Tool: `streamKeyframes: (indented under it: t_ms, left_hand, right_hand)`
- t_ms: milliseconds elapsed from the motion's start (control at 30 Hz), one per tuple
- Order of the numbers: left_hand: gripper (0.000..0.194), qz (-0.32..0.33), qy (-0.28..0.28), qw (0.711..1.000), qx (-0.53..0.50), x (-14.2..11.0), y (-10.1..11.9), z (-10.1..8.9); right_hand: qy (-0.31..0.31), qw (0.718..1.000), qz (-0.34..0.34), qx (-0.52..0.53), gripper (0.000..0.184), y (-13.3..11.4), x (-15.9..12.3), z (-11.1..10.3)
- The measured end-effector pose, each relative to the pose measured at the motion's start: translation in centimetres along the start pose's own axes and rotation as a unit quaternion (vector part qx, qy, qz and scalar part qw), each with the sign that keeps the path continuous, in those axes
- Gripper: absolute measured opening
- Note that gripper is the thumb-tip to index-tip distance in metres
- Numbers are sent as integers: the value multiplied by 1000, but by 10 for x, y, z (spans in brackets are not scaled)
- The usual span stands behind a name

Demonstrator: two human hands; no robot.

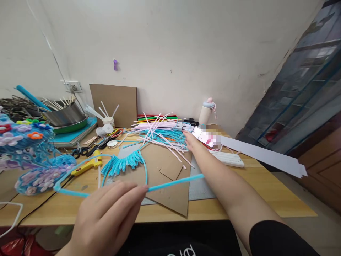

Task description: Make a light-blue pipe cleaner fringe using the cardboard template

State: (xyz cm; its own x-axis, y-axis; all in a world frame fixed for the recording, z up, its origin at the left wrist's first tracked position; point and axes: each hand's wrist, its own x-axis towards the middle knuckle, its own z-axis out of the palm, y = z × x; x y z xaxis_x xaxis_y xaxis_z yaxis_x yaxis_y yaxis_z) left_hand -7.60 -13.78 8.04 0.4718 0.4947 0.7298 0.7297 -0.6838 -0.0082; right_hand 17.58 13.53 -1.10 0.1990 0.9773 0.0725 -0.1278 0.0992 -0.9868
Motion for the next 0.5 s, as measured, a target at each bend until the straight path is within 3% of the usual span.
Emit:
streamKeyframes:
  t_ms: [100,200,367,433,500]
  left_hand:
    - [29,-26,-1,1000,-6,-2,-1,-5]
    - [28,-40,-12,999,-11,-3,-3,-1]
    - [27,-69,-30,997,-23,-7,-8,10]
    - [31,-91,-39,995,-33,-7,-8,13]
    - [31,-131,-57,988,-60,-4,-7,14]
  right_hand:
    - [0,998,35,51,23,1,24,-1]
    - [-10,993,18,113,12,-11,33,4]
    - [-61,975,-65,202,16,-54,6,6]
    - [-156,955,-95,233,16,-70,-23,3]
    - [-273,937,-75,206,23,-81,-61,0]
